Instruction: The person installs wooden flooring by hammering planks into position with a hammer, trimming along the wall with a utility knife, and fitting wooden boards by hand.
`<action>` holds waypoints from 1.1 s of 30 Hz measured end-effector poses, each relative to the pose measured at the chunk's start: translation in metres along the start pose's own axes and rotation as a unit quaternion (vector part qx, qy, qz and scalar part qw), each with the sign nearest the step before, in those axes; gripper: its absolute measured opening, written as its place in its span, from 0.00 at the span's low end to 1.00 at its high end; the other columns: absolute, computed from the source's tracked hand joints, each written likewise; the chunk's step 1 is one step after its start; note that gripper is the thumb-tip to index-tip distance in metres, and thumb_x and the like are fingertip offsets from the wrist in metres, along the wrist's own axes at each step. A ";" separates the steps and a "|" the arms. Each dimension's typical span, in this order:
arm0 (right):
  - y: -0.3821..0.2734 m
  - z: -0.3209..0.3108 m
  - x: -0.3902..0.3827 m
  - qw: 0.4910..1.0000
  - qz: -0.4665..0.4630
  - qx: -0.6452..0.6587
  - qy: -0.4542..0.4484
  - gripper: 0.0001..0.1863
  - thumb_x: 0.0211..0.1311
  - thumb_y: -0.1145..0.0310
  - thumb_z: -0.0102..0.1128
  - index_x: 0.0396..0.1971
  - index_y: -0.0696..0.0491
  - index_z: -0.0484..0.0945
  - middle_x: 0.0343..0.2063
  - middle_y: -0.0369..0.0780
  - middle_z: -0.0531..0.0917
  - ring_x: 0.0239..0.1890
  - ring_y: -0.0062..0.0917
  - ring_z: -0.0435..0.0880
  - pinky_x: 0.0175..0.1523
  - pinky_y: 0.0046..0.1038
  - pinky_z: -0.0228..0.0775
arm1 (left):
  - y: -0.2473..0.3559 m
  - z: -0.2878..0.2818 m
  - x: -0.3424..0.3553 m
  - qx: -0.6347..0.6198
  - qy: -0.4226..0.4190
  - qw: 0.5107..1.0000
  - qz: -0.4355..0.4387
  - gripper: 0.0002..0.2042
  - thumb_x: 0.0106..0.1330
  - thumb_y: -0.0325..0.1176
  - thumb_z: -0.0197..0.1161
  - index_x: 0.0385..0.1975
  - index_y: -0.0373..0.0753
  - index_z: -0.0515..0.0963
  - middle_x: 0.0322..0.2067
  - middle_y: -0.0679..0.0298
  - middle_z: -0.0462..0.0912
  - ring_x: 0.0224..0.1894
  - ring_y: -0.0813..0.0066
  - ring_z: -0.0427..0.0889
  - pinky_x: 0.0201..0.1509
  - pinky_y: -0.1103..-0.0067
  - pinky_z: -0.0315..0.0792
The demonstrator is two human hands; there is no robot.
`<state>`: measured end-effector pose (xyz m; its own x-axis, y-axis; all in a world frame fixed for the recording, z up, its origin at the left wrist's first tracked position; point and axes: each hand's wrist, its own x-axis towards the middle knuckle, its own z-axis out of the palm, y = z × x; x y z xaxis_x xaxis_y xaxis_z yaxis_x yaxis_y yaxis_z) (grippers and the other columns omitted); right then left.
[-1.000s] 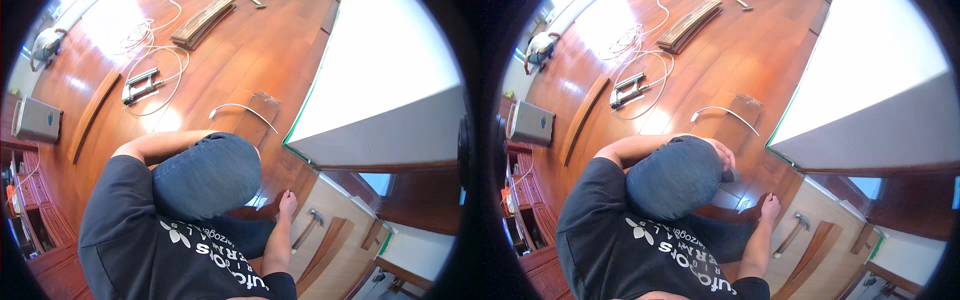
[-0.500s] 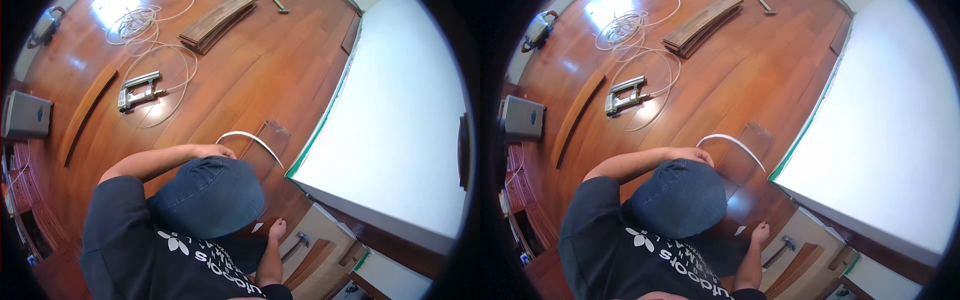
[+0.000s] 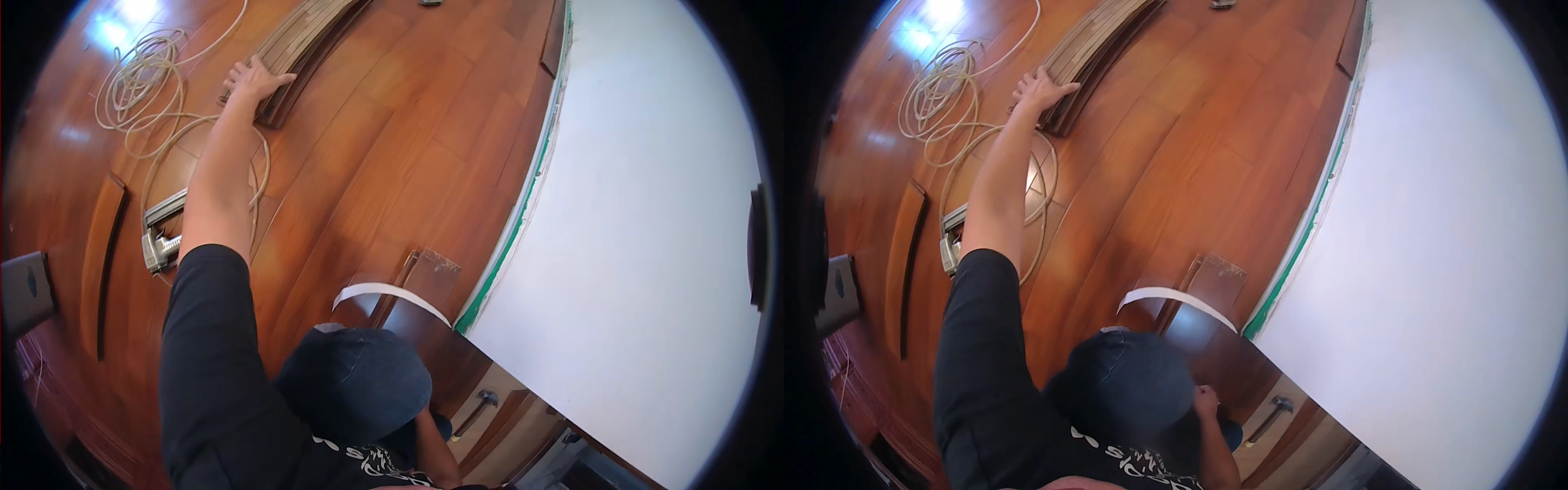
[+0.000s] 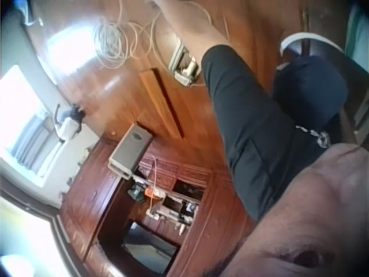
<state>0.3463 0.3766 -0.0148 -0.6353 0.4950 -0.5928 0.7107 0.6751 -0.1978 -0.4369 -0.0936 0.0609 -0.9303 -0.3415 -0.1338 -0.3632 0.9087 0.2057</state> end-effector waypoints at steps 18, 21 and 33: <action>-0.146 -0.056 -0.025 0.960 -0.002 0.277 0.038 0.17 0.72 0.59 0.61 0.43 0.60 0.84 0.38 0.45 0.88 0.41 0.33 0.88 0.51 0.33 0.78 | -0.057 -0.036 -0.119 -0.575 -0.287 0.765 0.042 0.47 0.58 0.50 0.75 0.75 0.37 0.62 0.59 0.51 0.80 0.59 0.62 0.80 0.60 0.70 0.78; -0.203 -0.087 -0.010 0.936 -0.057 0.345 0.043 0.16 0.74 0.60 0.60 0.44 0.60 0.84 0.38 0.42 0.87 0.42 0.27 0.85 0.51 0.31 0.77 | -0.075 -0.059 -0.243 -0.654 -0.454 0.605 -0.026 0.43 0.58 0.58 0.70 0.70 0.36 0.69 0.58 0.49 0.82 0.52 0.56 0.87 0.54 0.60 0.84; -0.364 -0.171 0.048 0.827 -0.152 0.541 0.012 0.24 0.76 0.51 0.59 0.53 0.60 0.81 0.45 0.42 0.87 0.48 0.30 0.86 0.56 0.30 0.75 | -0.022 0.019 -0.465 -0.586 -0.684 0.421 0.112 0.35 0.64 0.44 0.73 0.68 0.34 0.71 0.61 0.55 0.81 0.62 0.63 0.81 0.66 0.66 0.75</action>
<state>0.0054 0.2487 0.1622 -0.8312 0.4115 -0.3739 0.3625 -0.1088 -0.9256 0.0048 0.0503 0.1000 -0.3389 0.9064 -0.2520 -0.7959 -0.1334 0.5905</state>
